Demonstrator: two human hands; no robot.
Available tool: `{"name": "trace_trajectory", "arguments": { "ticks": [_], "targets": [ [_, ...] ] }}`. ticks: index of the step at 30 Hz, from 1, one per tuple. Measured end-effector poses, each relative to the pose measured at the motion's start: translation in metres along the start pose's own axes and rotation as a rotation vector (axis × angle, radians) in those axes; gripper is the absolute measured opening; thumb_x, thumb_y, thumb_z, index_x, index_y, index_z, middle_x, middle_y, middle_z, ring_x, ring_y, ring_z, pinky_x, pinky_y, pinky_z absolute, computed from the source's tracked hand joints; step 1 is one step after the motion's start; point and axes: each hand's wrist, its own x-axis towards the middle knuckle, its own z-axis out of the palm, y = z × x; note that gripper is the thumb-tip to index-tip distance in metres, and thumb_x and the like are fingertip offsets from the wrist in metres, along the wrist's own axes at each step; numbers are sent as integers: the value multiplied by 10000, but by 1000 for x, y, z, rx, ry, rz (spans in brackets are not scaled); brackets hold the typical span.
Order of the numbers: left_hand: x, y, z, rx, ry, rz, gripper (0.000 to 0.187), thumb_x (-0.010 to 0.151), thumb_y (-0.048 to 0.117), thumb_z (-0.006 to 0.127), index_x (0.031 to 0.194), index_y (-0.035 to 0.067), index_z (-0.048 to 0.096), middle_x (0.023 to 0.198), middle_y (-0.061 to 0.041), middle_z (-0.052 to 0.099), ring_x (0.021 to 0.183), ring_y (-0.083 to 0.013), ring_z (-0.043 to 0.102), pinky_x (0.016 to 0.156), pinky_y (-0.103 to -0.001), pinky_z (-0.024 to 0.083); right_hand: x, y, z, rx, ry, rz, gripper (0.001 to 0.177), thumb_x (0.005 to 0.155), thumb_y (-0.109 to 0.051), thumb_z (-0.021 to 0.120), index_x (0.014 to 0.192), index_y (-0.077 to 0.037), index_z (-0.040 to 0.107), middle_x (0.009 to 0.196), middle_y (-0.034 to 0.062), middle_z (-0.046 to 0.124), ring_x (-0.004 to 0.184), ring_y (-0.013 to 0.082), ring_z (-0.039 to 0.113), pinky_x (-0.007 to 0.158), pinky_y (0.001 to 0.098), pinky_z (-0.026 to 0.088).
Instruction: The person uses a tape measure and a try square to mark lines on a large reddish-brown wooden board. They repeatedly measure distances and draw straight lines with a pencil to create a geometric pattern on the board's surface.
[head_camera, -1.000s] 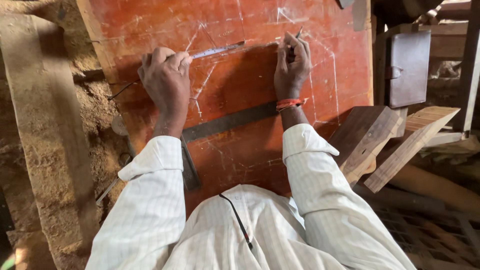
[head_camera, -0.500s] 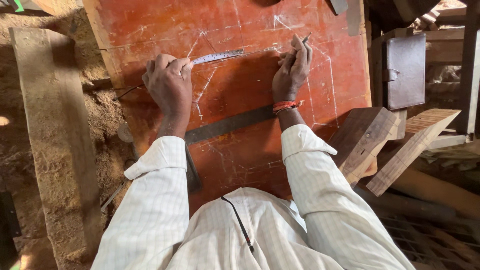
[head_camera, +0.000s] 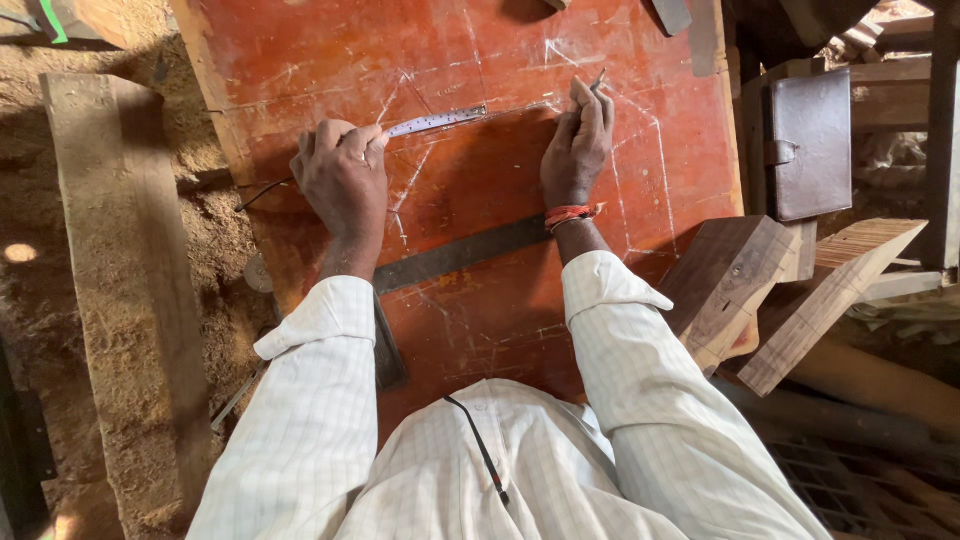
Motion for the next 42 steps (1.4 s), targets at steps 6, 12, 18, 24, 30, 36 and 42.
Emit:
{"name": "trace_trajectory", "arguments": {
  "ticks": [6, 12, 18, 24, 30, 36, 42],
  "targets": [
    [1, 1, -1, 14, -5, -7, 114, 857, 222, 872, 942, 190, 804, 971, 32, 623, 990, -211, 593, 880, -418, 466, 1, -3, 0, 28, -7, 40, 313, 1019, 77, 496, 1272, -23, 650, 1205, 105, 616, 1084, 220, 668, 883, 306, 610],
    [0, 3, -3, -2, -3, 0, 115, 870, 223, 867, 960, 193, 803, 979, 35, 622, 994, -207, 593, 895, -414, 463, 1, -4, 0, 13, -7, 51, 308, 1014, 72, 504, 1265, -24, 655, 1196, 104, 615, 1063, 220, 665, 871, 303, 612],
    [1, 4, -6, -9, -9, 0, 113, 872, 216, 868, 961, 184, 806, 983, 25, 622, 993, -216, 593, 891, -419, 457, 2, -7, -2, -28, -7, -5, 301, 1015, 60, 511, 1270, -22, 649, 1217, 110, 623, 1098, 240, 658, 939, 336, 577],
    [1, 4, -4, 4, -13, -10, 120, 870, 217, 867, 967, 183, 806, 984, 32, 627, 991, -203, 594, 906, -411, 463, 3, -14, -4, -31, -34, 72, 223, 1067, -6, 520, 1250, -22, 646, 1208, 117, 626, 1062, 250, 658, 901, 337, 572],
    [0, 3, -3, 9, -20, -23, 117, 867, 211, 867, 964, 181, 807, 988, 34, 634, 992, -201, 597, 914, -409, 465, 4, -14, -3, -65, -22, 13, 218, 1072, -11, 527, 1252, -22, 650, 1198, 122, 633, 1069, 264, 659, 921, 356, 560],
    [0, 3, -4, 27, -14, -7, 120, 862, 212, 864, 961, 179, 805, 993, 30, 634, 1001, -201, 600, 911, -404, 466, 3, -12, -2, -69, -26, 8, 231, 1061, -1, 533, 1258, -21, 651, 1199, 127, 632, 1072, 275, 656, 929, 363, 557],
    [-1, 3, -1, 28, -34, -31, 127, 865, 216, 862, 973, 177, 808, 989, 33, 633, 991, -194, 596, 900, -400, 466, 3, -10, -1, -66, -17, -4, 209, 1065, -10, 550, 1246, -22, 653, 1190, 128, 635, 1063, 277, 658, 922, 362, 556]
  ]
}}
